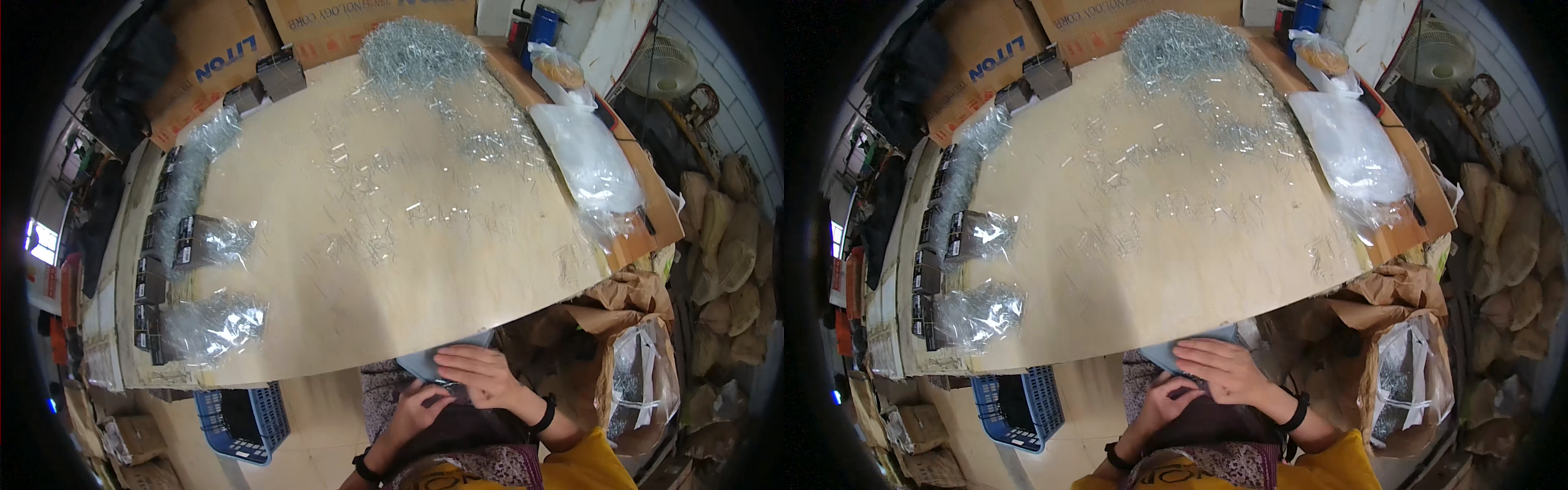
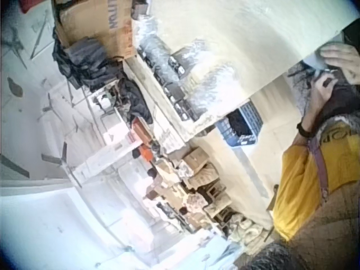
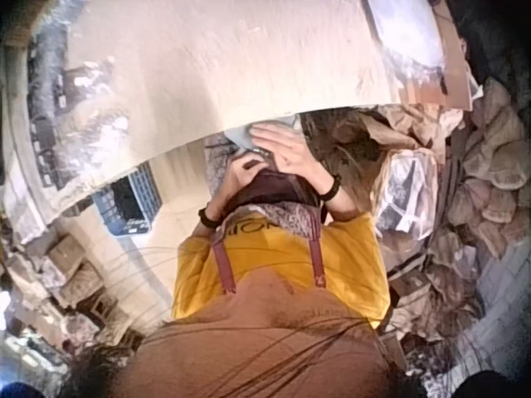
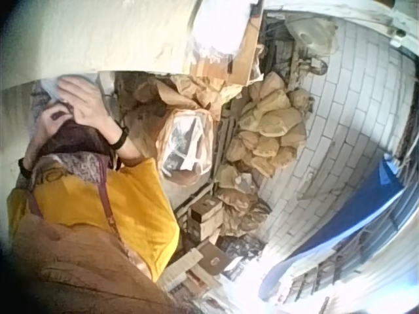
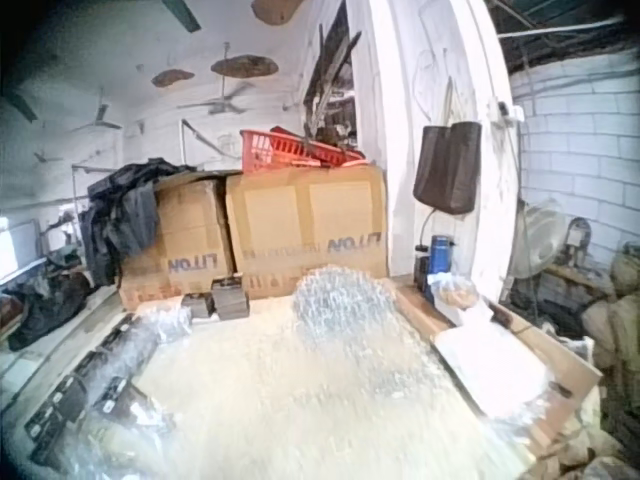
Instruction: Bagging small V-shaped metal components into plastic bags at a workbench.
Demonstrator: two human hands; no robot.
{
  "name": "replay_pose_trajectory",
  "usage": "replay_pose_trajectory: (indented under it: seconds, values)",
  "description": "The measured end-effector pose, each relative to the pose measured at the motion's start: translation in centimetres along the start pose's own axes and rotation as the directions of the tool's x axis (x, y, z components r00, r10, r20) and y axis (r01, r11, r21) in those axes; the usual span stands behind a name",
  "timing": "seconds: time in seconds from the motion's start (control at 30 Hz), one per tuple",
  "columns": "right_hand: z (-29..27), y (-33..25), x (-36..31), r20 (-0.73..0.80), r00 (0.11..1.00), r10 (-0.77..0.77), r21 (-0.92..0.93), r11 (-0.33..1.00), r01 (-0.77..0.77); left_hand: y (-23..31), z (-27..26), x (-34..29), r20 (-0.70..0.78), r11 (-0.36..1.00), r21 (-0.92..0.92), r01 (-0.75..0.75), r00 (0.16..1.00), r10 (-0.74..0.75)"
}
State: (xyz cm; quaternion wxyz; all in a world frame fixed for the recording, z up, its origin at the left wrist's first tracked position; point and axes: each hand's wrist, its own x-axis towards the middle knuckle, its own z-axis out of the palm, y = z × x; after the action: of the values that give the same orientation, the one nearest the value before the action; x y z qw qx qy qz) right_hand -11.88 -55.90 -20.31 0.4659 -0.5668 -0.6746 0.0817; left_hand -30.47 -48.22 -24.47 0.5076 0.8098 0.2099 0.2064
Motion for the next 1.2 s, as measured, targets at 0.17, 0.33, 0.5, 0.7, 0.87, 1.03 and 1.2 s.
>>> replay_pose_trajectory:
  seconds: [0.17, 0.33, 0.5, 0.7, 0.87, 1.03, 1.2]
  values:
    - [1.3, 0.0, -6.4, -0.317, 0.855, 0.411, -0.056, 0.892, -0.449, -1.0, -0.2, -0.5, 0.126, 0.991, -0.007, 0.134, 0.983, -0.132]
    - [1.1, -1.3, -7.8, 0.106, 0.858, 0.502, -0.154, 0.861, -0.485, -1.2, -0.4, -0.6, 0.207, 0.989, -0.044, 0.142, 0.97, -0.13]
    - [1.7, -0.9, -9.0, 0.125, 0.799, 0.588, 0.035, 0.802, -0.596, -1.5, 0.0, -0.5, 0.259, 0.98, -0.081, 0.179, 0.954, -0.153]
    - [3.2, 0.4, -10.2, 0.072, 0.793, 0.605, 0.007, 0.795, -0.607, -1.9, 0.4, -0.3, 0.222, 0.967, -0.211, 0.141, 0.971, -0.093]
    - [3.7, -0.5, -9.3, -0.165, 0.785, 0.597, 0.031, 0.799, -0.601, -2.4, 0.6, -0.2, 0.265, 0.983, -0.113, 0.145, 0.958, -0.111]
    - [3.0, -1.0, -8.2, -0.113, 0.809, 0.576, -0.054, 0.81, -0.584, -1.8, 0.3, 0.2, 0.287, 0.983, -0.138, 0.122, 0.955, -0.078]
    - [1.5, -0.7, -9.2, 0.18, 0.793, 0.582, -0.013, 0.808, -0.589, -1.9, 0.3, 0.1, 0.234, 0.971, -0.202, 0.131, 0.969, -0.082]
